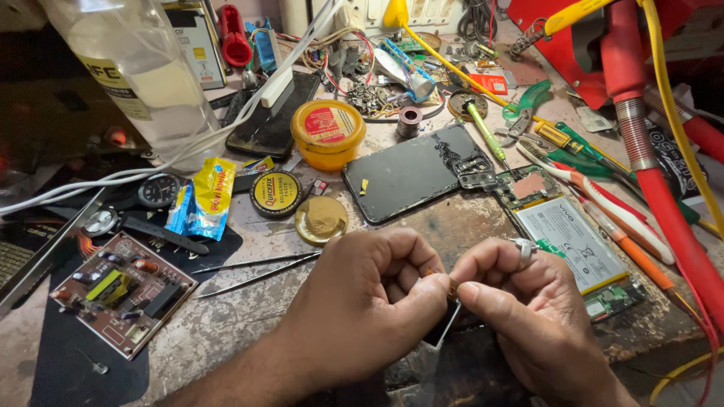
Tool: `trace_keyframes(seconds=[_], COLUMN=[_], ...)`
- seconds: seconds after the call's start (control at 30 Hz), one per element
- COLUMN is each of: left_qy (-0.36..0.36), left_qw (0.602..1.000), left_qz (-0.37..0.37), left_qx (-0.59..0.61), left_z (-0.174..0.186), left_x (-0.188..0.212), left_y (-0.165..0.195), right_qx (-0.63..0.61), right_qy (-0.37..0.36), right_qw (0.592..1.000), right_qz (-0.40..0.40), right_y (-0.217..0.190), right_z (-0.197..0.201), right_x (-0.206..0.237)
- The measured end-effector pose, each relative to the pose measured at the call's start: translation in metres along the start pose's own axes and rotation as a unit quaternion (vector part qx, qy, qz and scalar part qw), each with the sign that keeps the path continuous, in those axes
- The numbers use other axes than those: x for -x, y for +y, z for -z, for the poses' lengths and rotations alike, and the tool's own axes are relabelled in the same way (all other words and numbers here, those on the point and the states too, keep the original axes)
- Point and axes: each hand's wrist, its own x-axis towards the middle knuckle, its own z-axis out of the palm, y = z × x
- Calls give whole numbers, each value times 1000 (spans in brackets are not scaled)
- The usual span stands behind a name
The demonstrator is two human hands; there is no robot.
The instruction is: The person handles a small black phone, then uses a soldering iron and tweezers to apply solder to a small rectangular electronic component on a cluttered workbench. They inspect the component and place it near a disassembled smartphone with an exposed battery.
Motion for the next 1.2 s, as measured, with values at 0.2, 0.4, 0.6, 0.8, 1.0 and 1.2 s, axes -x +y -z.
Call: trace_keyframes(seconds=[0.2,0.4,0.6,0.8,1.0,1.2], left_qy=[-15,-16,-21,-36,-48,-43], left_qw=[999,997,996,995,994,995], left_qz=[-11,-10,-26,-36,-43,-41], left_qx=[-39,-69,-86,-89,-83,-77], left_z=[3,2,4,5,6,6], left_x=[2,3,4,5,5,5], left_y=[5,7,9,9,10,10], right_qx=[21,29,46,55,34,25], right_qy=[-17,-17,-15,-4,-8,-1], right_qw=[1000,999,999,998,999,1000], right_qz=[4,0,6,4,10,14], right_y=[-1,2,4,4,3,3], right_z=[1,5,5,4,2,1], right_x=[0,1,0,2,3,3])
